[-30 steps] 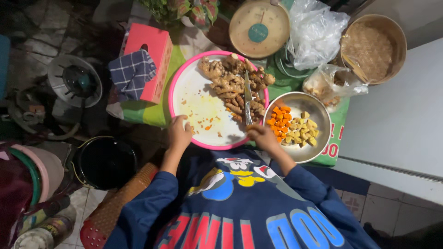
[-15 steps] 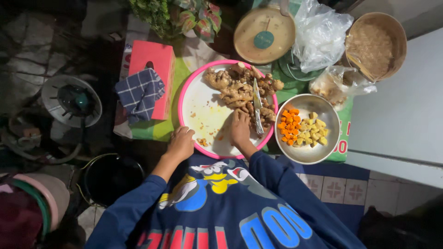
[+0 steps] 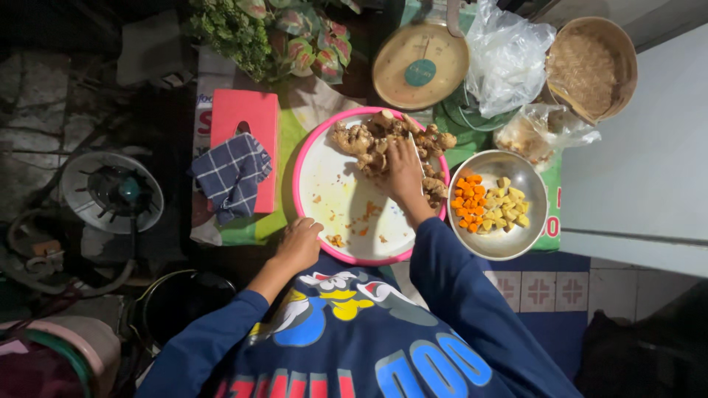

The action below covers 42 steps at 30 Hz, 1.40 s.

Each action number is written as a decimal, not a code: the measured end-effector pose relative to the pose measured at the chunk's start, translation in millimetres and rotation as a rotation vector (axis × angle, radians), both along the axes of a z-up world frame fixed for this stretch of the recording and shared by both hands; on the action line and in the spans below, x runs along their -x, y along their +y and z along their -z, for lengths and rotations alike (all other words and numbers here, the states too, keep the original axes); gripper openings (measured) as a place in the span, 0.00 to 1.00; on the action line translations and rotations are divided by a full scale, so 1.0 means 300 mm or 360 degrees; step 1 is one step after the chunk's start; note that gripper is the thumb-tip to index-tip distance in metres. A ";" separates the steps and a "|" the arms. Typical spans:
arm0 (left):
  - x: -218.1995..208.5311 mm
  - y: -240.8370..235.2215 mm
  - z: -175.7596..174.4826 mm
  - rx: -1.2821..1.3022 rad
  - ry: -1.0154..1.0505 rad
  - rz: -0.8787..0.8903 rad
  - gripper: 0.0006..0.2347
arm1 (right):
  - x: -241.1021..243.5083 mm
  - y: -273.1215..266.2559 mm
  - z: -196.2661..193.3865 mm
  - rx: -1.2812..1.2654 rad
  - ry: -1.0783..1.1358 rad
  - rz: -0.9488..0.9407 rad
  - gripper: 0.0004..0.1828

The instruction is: The person peels and chops turmeric and ginger using a knife on a cutting board. They transfer the chopped pieces into a metal bowl. The person also handles a plastic bag containing additional ingredients.

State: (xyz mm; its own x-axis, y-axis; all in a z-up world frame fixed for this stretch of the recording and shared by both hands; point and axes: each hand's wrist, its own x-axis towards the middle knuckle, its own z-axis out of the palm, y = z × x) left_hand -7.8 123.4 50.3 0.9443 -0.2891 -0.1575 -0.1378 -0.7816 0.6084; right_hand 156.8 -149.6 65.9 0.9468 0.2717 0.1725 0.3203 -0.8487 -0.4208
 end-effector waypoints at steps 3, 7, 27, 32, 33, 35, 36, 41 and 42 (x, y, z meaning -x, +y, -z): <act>0.029 0.009 -0.006 0.0170 0.0023 -0.0070 0.12 | 0.041 0.072 -0.002 0.0159 -0.0038 -0.0006 0.35; 0.034 0.020 -0.010 0.0385 0.0259 -0.0283 0.15 | 0.161 0.135 -0.056 0.0464 -0.0087 -0.0036 0.32; -0.162 -0.037 -0.058 0.2211 0.1005 -0.0901 0.16 | 0.124 0.089 0.081 -0.0593 0.0133 0.0407 0.22; -0.155 0.015 0.002 0.2611 0.1330 -0.1176 0.11 | 0.060 0.120 0.188 -0.0184 0.0414 0.0416 0.18; -0.155 0.029 0.014 0.2619 0.1359 -0.1162 0.11 | 0.071 0.142 0.190 -0.0095 0.0704 0.0440 0.13; -0.153 0.042 0.041 0.2608 0.1402 -0.1181 0.12 | 0.127 0.183 0.177 -0.0491 0.0744 0.0489 0.20; -0.157 0.044 0.055 0.2587 0.1411 -0.1215 0.13 | 0.159 0.203 0.160 -0.0688 0.0762 0.0505 0.23; -0.182 0.052 0.094 0.2687 0.1511 -0.1144 0.15 | 0.335 0.263 0.037 -0.1371 0.1265 0.0351 0.22; -0.185 0.058 0.091 0.2718 0.1542 -0.1113 0.16 | 0.359 0.263 0.016 -0.1447 0.1339 0.0270 0.22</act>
